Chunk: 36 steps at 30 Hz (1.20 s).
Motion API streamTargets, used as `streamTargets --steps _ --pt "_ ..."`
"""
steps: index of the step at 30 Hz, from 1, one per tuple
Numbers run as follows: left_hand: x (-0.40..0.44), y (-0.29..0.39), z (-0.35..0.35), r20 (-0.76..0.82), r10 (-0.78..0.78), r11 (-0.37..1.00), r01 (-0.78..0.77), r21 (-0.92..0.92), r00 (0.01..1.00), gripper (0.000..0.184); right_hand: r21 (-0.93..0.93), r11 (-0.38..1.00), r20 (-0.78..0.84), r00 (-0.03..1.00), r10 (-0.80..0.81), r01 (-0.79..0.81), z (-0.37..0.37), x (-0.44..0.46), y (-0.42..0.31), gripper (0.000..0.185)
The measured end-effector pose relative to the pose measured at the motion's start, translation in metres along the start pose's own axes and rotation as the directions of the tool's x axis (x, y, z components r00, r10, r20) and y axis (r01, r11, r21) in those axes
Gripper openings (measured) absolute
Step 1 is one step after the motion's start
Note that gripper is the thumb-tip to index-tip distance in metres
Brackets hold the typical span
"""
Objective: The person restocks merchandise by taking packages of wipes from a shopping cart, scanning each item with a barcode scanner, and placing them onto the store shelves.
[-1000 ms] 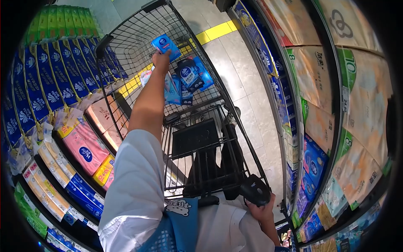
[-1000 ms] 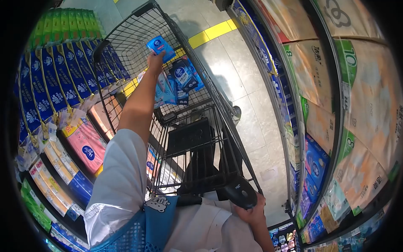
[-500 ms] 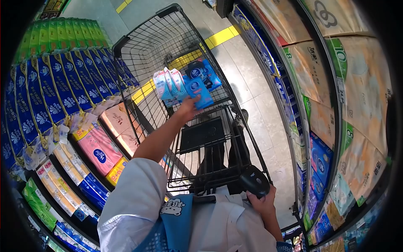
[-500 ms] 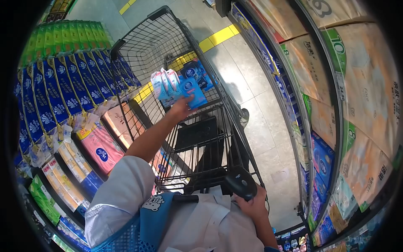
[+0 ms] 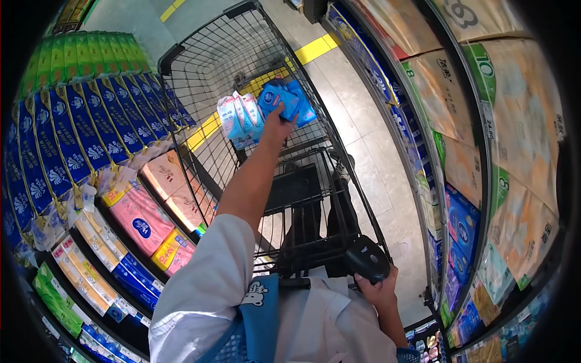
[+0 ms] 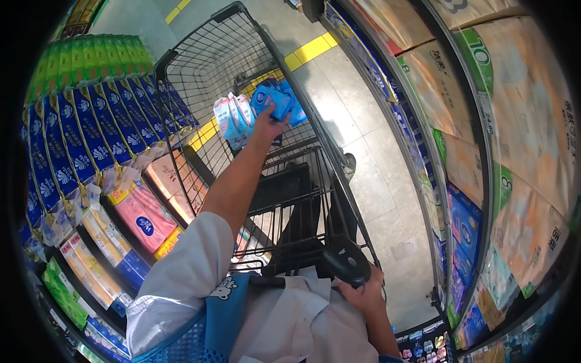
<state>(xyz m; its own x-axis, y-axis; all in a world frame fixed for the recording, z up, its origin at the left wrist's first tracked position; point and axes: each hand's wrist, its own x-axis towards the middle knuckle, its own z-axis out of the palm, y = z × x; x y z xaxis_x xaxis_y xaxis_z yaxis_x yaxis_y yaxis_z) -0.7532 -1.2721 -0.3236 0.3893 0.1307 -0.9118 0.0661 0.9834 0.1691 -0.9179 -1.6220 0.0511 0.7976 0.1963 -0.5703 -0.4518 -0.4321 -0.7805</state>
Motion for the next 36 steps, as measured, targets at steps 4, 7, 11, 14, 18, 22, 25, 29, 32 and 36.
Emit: streamTargets --steps 4,7,11,14,18,22,25,29,32,36 --pt "0.032 0.022 0.014 0.286 0.127 0.971 -0.177 0.158 0.95 0.036 0.007 0.999 0.017 0.999 -0.047 0.047 0.001 0.001 0.004 0.029" --pt "0.006 0.024 0.029 0.166 0.21 0.897 -0.257 0.36 0.964 0.03 -0.08 0.99 0.044 0.993 -0.109 0.112 -0.001 0.006 -0.009 0.028" --pt "0.027 0.004 -0.006 0.227 0.22 0.821 -0.305 0.482 0.949 0.03 -0.125 0.985 0.074 0.991 -0.109 0.118 -0.003 0.008 -0.011 0.027" --pt "0.044 -0.033 -0.026 0.26 0.246 0.732 -0.354 0.582 0.934 0.033 -0.05 0.998 0.054 0.998 -0.044 0.047 0.0 0.006 -0.006 0.027" --pt "0.059 -0.066 -0.023 0.099 0.435 0.597 -0.369 0.713 0.895 0.049 -0.041 0.998 0.03 0.998 -0.049 0.05 0.0 0.005 -0.006 0.028" --pt "0.04 -0.067 0.008 -0.116 0.462 0.447 -0.117 0.887 0.879 0.065 0.004 1.0 0.022 1.0 0.008 -0.008 0.0 0.003 0.001 0.028" --pt "0.066 -0.067 -0.002 -0.084 0.452 0.47 -0.157 0.869 0.888 0.066 -0.054 0.998 0.03 0.999 -0.036 0.038 -0.002 0.006 -0.006 0.027" --pt "0.129 -0.078 -0.026 -0.123 0.385 0.814 -0.274 0.512 0.915 0.058 -0.048 0.999 0.064 0.998 -0.017 0.02 -0.004 0.0 0.003 0.033" --pt "0.082 -0.067 -0.02 -0.087 0.428 0.763 -0.308 0.568 0.9 0.055 -0.128 0.988 0.068 0.994 -0.083 0.091 -0.004 0.009 -0.012 0.027" --pt "0.098 -0.06 -0.046 0.044 0.374 0.718 -0.319 0.618 0.926 0.049 -0.152 0.973 0.065 0.984 -0.163 0.172 -0.003 0.01 -0.007 0.026"
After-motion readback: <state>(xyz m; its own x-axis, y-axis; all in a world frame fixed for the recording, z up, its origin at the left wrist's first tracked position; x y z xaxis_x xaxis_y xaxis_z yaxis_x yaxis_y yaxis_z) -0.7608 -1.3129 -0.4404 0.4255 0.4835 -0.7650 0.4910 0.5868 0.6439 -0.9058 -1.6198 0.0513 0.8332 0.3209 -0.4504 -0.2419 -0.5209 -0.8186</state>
